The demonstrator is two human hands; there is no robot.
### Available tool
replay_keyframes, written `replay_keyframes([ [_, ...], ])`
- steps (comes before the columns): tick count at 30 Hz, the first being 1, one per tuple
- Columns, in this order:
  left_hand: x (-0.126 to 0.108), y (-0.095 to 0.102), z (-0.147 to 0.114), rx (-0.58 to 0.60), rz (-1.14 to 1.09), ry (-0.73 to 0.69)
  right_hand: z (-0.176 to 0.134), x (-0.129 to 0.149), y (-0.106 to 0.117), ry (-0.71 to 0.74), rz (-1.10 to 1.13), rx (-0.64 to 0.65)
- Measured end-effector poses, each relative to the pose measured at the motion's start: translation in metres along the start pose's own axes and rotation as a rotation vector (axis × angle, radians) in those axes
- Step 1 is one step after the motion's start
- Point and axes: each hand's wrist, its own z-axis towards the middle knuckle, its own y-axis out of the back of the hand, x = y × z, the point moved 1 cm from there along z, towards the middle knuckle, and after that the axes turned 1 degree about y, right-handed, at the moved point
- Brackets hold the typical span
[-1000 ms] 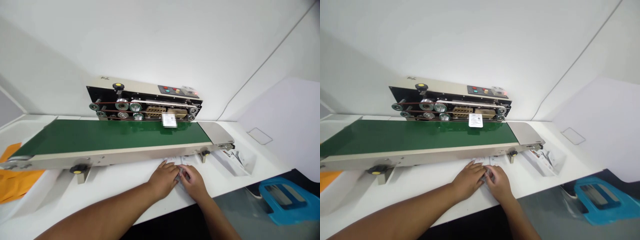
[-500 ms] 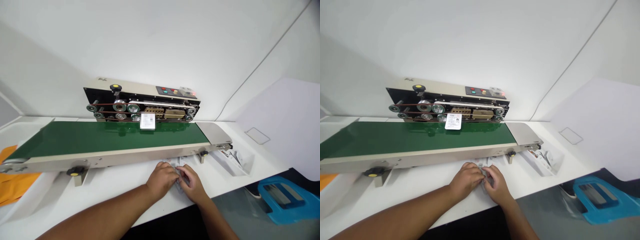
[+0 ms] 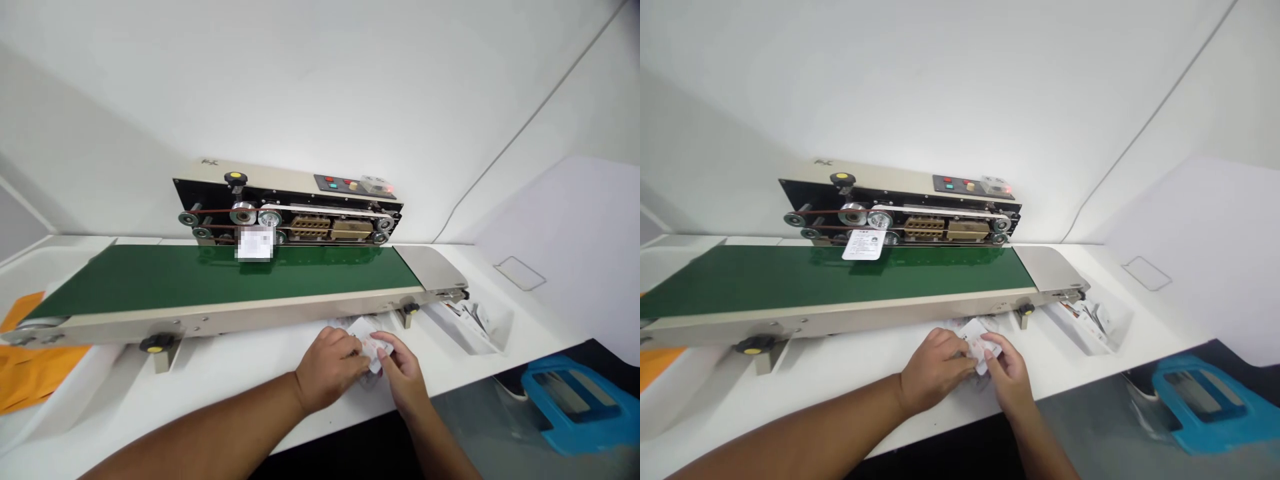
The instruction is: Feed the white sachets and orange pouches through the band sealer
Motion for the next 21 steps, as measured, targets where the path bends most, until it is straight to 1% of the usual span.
replay_keyframes([
  [2,-0.001,0.002,0.000,-0.035,-0.059,0.039,0.004,0.006,0.002,-0.057,0.067,0.033],
  [5,0.001,0.004,0.002,-0.096,-0.133,0.162,0.009,0.015,0.007,-0.099,0.173,0.162],
  [6,0.003,0.004,0.003,-0.081,-0.163,0.205,0.010,0.017,0.010,-0.106,0.194,0.201],
  [8,0.005,0.000,0.005,-0.003,-0.250,0.287,0.012,0.021,0.015,-0.105,0.194,0.239],
  [10,0.007,-0.003,0.006,0.054,-0.352,0.378,0.013,0.023,0.022,-0.100,0.143,0.248],
  [11,0.007,-0.004,0.007,0.056,-0.402,0.423,0.014,0.024,0.025,-0.098,0.104,0.255],
  [13,0.007,-0.004,0.008,0.019,-0.498,0.502,0.015,0.026,0.030,-0.078,0.019,0.287],
  [15,0.006,-0.004,0.009,-0.024,-0.585,0.558,0.016,0.031,0.034,-0.038,-0.076,0.362],
  [18,0.004,-0.004,0.009,-0.042,-0.686,0.592,0.019,0.046,0.041,0.029,-0.221,0.474],
  [21,0.004,-0.006,0.008,-0.026,-0.766,0.593,0.033,0.067,0.058,0.059,-0.276,0.564],
])
